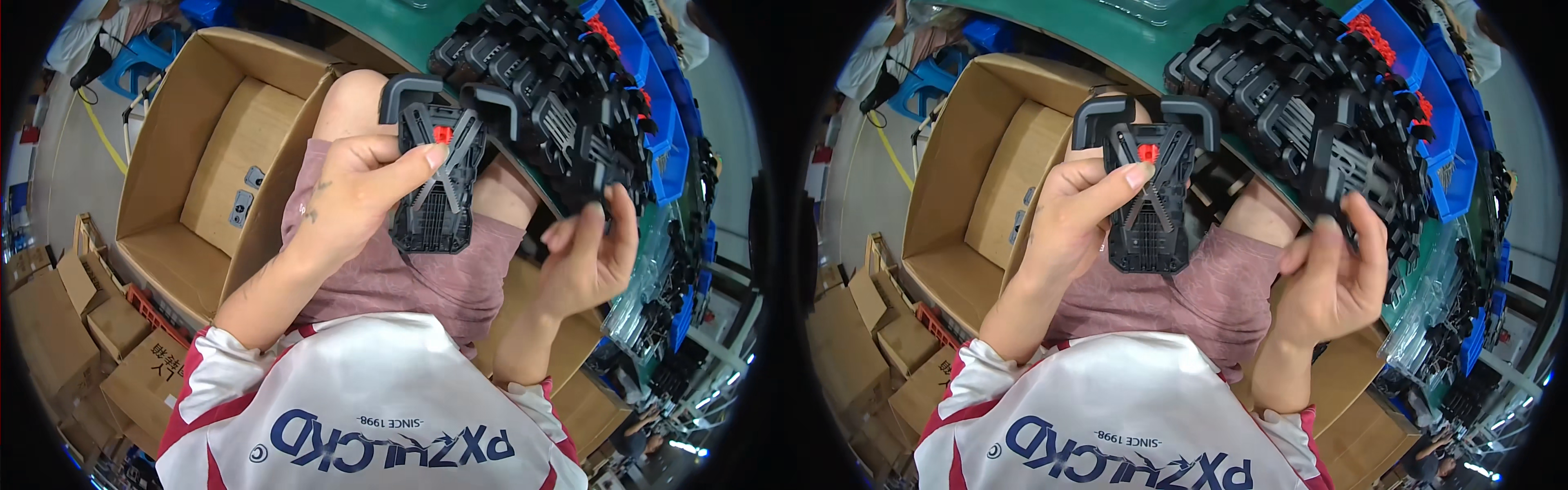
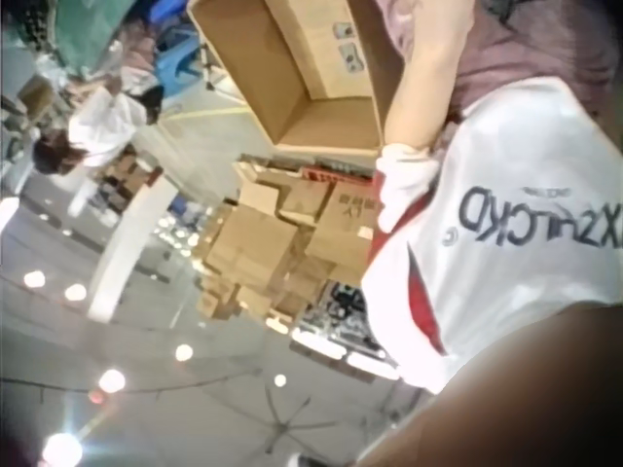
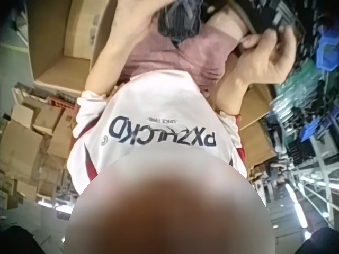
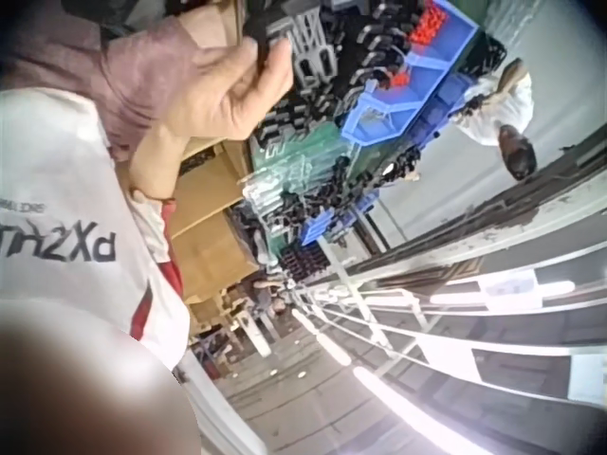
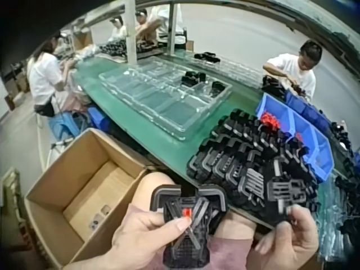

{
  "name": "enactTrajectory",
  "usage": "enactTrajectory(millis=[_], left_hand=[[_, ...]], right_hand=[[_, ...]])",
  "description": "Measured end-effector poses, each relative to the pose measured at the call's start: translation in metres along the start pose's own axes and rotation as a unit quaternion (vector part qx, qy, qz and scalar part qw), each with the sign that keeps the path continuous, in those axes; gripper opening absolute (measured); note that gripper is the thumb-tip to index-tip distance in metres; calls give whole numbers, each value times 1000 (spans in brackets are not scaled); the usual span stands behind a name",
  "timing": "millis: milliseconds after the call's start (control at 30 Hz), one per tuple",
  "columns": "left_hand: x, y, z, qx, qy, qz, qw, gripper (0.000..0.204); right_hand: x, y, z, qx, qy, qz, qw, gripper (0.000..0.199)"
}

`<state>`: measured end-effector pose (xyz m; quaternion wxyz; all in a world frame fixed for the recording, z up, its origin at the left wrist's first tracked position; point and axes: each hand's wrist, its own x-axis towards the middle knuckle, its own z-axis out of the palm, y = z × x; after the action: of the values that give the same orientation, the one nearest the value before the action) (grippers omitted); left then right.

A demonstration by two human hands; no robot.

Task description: Assembling adjustable phone mounts by attaching components and checking mechanisms.

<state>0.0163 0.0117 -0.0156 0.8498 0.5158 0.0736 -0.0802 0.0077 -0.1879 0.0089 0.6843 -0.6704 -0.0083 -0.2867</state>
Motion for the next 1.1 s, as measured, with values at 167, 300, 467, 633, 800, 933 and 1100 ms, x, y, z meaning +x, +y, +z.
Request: enactTrajectory(millis=[167,300,467,633,800,933,1100], left_hand=[[3,-2,-2,20,7,1,1000,18],[5,0,-1,44,22,-31,998,15],[8,0,2,39,3,-3,999,23],[4,10,8,17,8,-24,1000,16],[3,8,14,-7,32,7,999,23],[3,10,7,-83,-21,-14,996,20],[2,12,0,-80,-87,31,993,17]], right_hand=[[-23,-10,-14,15,-93,-35,995,37],[-29,-2,-27,-80,-239,-149,956,31],[-40,1,-12,-41,-271,-129,953,14],[-43,9,-10,-38,-273,-134,952,17],[-42,11,-12,-44,-265,-142,953,19],[-44,11,-12,-34,-258,-134,956,19],[-41,8,-10,-31,-254,-143,956,20]])
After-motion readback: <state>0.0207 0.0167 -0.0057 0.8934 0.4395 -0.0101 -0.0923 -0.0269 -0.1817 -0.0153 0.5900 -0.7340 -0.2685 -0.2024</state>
